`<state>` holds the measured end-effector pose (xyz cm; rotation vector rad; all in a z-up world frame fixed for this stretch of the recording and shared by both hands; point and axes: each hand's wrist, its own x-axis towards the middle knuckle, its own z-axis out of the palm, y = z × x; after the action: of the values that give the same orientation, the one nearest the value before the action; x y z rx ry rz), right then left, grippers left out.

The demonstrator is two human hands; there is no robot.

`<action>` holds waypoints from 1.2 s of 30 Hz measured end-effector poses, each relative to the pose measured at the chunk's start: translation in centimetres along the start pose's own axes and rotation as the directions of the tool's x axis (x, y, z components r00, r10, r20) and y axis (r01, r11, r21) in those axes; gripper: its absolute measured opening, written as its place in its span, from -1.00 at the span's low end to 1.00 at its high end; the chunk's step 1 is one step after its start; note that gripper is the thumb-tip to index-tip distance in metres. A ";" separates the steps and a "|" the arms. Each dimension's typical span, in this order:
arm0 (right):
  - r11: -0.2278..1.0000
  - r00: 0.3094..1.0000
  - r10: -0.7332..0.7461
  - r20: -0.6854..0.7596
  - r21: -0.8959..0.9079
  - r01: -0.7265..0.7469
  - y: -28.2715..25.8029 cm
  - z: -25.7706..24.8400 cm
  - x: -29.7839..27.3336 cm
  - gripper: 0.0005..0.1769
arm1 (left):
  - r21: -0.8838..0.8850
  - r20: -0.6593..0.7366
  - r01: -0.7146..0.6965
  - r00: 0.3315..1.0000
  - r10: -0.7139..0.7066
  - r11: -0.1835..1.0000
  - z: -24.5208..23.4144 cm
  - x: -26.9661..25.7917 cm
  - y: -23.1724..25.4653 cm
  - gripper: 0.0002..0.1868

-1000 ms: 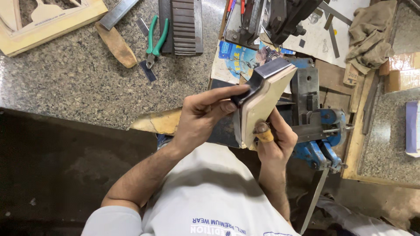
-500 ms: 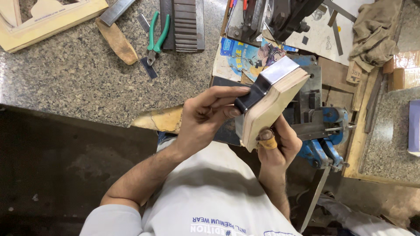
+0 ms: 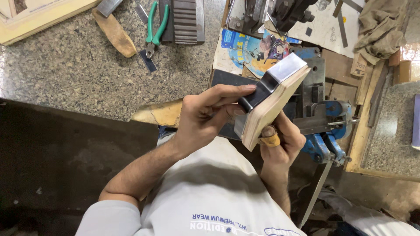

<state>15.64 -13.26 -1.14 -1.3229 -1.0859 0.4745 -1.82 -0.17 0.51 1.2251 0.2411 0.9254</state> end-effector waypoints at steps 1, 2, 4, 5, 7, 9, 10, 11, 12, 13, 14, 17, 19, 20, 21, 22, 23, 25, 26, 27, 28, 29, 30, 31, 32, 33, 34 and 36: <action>0.995 0.999 0.032 0.006 0.089 -0.033 -0.1 0.0 0.0 -0.36 | 0.020 0.004 0.017 1.000 -0.017 1.000 0.0 0.0 0.1 -0.55; 0.982 0.998 0.064 0.015 0.177 -0.066 -0.1 0.0 0.0 -0.37 | 0.032 -0.013 0.039 0.999 -0.038 0.999 0.1 0.0 0.2 -0.57; 0.951 0.991 0.131 0.016 0.279 -0.131 -0.3 -0.1 0.1 -0.39 | 0.053 -0.045 0.081 0.996 -0.079 0.995 0.3 0.1 0.2 -0.60; 0.941 0.986 0.164 0.009 0.299 -0.159 -0.3 0.0 0.3 -0.39 | 0.054 -0.049 0.083 0.996 -0.080 0.995 0.3 0.2 0.2 -0.58; 0.921 0.979 0.204 0.003 0.338 -0.193 -0.3 0.1 0.6 -0.41 | 0.055 -0.058 0.086 0.995 -0.083 0.995 0.2 0.3 0.3 -0.55; 0.903 0.975 0.222 0.006 0.376 -0.208 -0.5 0.1 0.7 -0.41 | 0.012 -0.058 0.091 0.994 -0.090 0.996 0.2 0.4 0.2 -0.54; 0.902 0.973 0.230 0.003 0.376 -0.214 -0.6 0.1 0.7 -0.41 | -0.010 -0.059 0.095 0.994 -0.096 0.995 0.2 0.4 0.1 -0.54; 0.901 0.972 0.236 -0.002 0.376 -0.218 -0.7 0.1 0.7 -0.42 | -0.004 -0.064 0.098 0.993 -0.098 0.995 0.3 0.4 0.1 -0.54; 0.900 0.970 0.243 -0.007 0.376 -0.222 -0.7 0.1 0.7 -0.42 | 0.003 -0.069 0.101 0.992 -0.101 0.995 0.3 0.4 0.1 -0.54; 0.907 0.974 0.228 -0.009 0.365 -0.209 -0.7 0.2 0.7 -0.43 | 0.010 -0.073 0.103 0.992 -0.102 0.995 0.4 0.5 0.1 -0.55; 0.915 0.977 0.213 -0.012 0.353 -0.195 -0.6 0.2 0.8 -0.43 | -0.003 -0.057 0.096 0.994 -0.096 0.995 0.3 0.6 0.0 -0.54; 0.920 0.979 0.203 -0.020 0.346 -0.184 0.8 0.1 0.9 -0.46 | -0.031 -0.034 0.105 0.994 -0.106 0.994 -0.2 1.2 -0.6 -0.49; 0.906 0.969 0.246 -0.014 0.360 -0.225 3.2 0.1 1.2 -0.48 | -0.036 -0.049 0.153 0.987 -0.154 0.988 -0.8 1.9 -1.8 -0.43; 0.890 0.958 0.286 -0.004 0.372 -0.264 4.9 0.1 1.4 -0.50 | -0.029 -0.124 0.190 0.973 -0.193 0.981 -1.4 2.2 -2.7 -0.42; 0.875 0.947 0.320 0.005 0.382 -0.298 6.7 0.0 1.4 -0.52 | -0.024 -0.195 0.224 0.955 -0.225 0.974 -2.2 2.7 -3.7 -0.40; 0.919 0.938 0.345 -0.027 0.216 -0.331 8.7 0.2 1.2 -0.54 | -0.021 -0.266 0.258 0.930 -0.254 0.966 -2.8 2.7 -4.8 -0.38; 0.937 0.935 0.350 -0.063 0.049 -0.347 11.1 0.6 1.3 -0.55 | -0.071 -0.323 0.329 0.886 -0.334 0.942 -3.7 2.8 -5.8 -0.46; 0.847 0.852 0.515 -0.094 -0.092 -0.523 15.3 1.4 0.9 -0.53 | -0.182 -0.412 0.463 0.765 -0.495 0.868 -5.5 2.7 -7.8 -0.63; 0.856 0.878 0.470 -0.084 -0.197 -0.478 16.9 1.4 0.3 -0.53 | -0.205 -0.384 0.431 0.791 -0.477 0.879 -6.1 2.3 -8.6 -0.68; 0.850 0.901 0.424 -0.090 -0.304 -0.430 17.9 1.2 -0.6 -0.53 | -0.233 -0.337 0.405 0.820 -0.464 0.884 -6.3 2.1 -9.5 -0.73; 0.828 0.920 0.380 -0.091 -0.409 -0.383 18.5 0.6 -1.4 -0.52 | -0.204 -0.323 0.398 0.835 -0.445 0.894 -6.3 1.9 -10.2 -0.73; 0.738 0.966 0.229 -0.120 -0.626 -0.253 18.5 -0.3 -2.5 -0.52 | -0.173 -0.316 0.393 0.846 -0.429 0.903 -6.3 1.4 -10.4 -0.72; 0.576 0.991 0.078 -0.109 -0.806 -0.134 18.0 -1.9 -3.6 -0.51 | -0.143 -0.307 0.387 0.857 -0.413 0.911 -6.2 1.3 -10.5 -0.72; 0.366 0.997 -0.052 -0.061 -0.930 -0.038 17.5 -2.9 -4.7 -0.50 | -0.115 -0.281 0.374 0.876 -0.391 0.920 -6.1 1.2 -10.3 -0.72; 0.233 0.994 -0.042 -0.104 -0.968 -0.091 17.0 -4.1 -5.6 -0.45 | -0.089 -0.254 0.359 0.894 -0.369 0.929 -5.9 1.3 -10.0 -0.73; 0.087 0.988 -0.035 -0.150 -0.985 -0.147 16.7 -5.5 -6.5 -0.39 | -0.069 -0.219 0.344 0.911 -0.350 0.937 -5.5 1.8 -9.8 -0.73; 0.086 0.979 0.028 -0.200 -0.976 -0.201 16.9 -6.6 -7.0 -0.39 | -0.020 -0.192 0.358 0.915 -0.355 0.934 -5.3 2.3 -9.6 -0.72; 0.075 0.944 0.161 -0.287 -0.950 -0.302 17.4 -7.9 -8.1 -0.39 | 0.072 -0.146 0.384 0.917 -0.371 0.920 -4.3 2.7 -9.3 -0.68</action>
<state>23.46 -19.73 -19.28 -2.7836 -1.0789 -0.2798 1.63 4.37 -8.39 1.1564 0.6137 0.6594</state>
